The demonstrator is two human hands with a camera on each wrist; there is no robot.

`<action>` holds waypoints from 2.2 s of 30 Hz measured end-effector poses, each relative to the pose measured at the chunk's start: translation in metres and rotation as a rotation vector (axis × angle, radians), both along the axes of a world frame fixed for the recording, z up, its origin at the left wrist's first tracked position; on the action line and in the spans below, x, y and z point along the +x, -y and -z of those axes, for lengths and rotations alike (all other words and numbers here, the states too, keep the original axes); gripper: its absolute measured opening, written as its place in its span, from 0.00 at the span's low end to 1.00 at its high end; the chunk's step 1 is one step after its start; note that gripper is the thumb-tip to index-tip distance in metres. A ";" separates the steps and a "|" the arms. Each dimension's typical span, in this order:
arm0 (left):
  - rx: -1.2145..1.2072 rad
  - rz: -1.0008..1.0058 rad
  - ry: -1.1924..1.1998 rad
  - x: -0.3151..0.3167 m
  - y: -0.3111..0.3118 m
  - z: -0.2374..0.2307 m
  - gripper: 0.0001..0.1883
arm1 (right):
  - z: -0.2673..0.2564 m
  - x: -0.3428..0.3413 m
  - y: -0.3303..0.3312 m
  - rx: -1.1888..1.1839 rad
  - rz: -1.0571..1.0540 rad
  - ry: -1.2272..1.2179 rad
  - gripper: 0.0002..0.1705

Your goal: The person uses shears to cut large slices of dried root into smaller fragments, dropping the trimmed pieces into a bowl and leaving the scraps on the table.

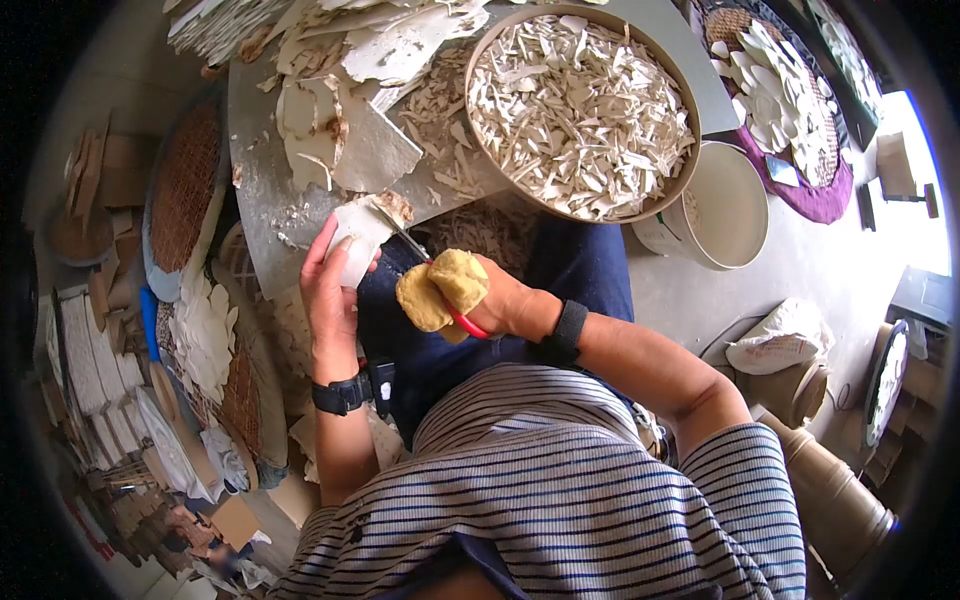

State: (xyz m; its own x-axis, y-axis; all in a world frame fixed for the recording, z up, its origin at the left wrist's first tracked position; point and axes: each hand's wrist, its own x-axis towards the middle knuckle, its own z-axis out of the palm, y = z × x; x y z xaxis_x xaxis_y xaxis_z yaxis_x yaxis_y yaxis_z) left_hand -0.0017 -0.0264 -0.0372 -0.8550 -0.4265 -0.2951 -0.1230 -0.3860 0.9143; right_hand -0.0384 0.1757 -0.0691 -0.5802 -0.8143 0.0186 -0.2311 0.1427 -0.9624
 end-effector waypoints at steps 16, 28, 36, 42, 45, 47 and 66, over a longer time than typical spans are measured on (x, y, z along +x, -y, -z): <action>0.061 0.288 0.087 -0.007 0.013 -0.006 0.22 | 0.018 0.002 -0.009 -0.079 0.051 -0.267 0.13; 0.053 0.410 0.114 -0.012 0.020 -0.009 0.24 | 0.012 0.003 -0.019 0.050 -0.072 -0.035 0.30; 0.026 0.070 -0.013 -0.010 -0.009 -0.002 0.25 | 0.006 0.004 -0.017 -0.077 0.115 -0.139 0.17; 0.057 -0.014 -0.017 -0.012 -0.025 0.004 0.24 | 0.005 0.000 -0.024 0.057 0.017 -0.211 0.27; 0.042 0.043 -0.016 -0.015 -0.020 0.003 0.25 | 0.005 0.000 -0.026 0.095 0.018 -0.168 0.26; -0.011 0.026 -0.030 -0.018 -0.018 0.005 0.25 | 0.004 0.002 -0.028 0.111 0.017 -0.172 0.24; -0.249 0.342 -0.026 -0.023 -0.050 -0.038 0.27 | -0.027 0.002 -0.049 -0.040 0.166 -0.213 0.13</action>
State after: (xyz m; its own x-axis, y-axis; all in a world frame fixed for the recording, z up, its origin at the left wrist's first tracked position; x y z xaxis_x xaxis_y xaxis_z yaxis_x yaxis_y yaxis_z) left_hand -0.0249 0.0232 0.0004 -0.9655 -0.1727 -0.1951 -0.1811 -0.0936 0.9790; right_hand -0.0367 0.2244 -0.0421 -0.6854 -0.7043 0.1850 -0.4058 0.1585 -0.9001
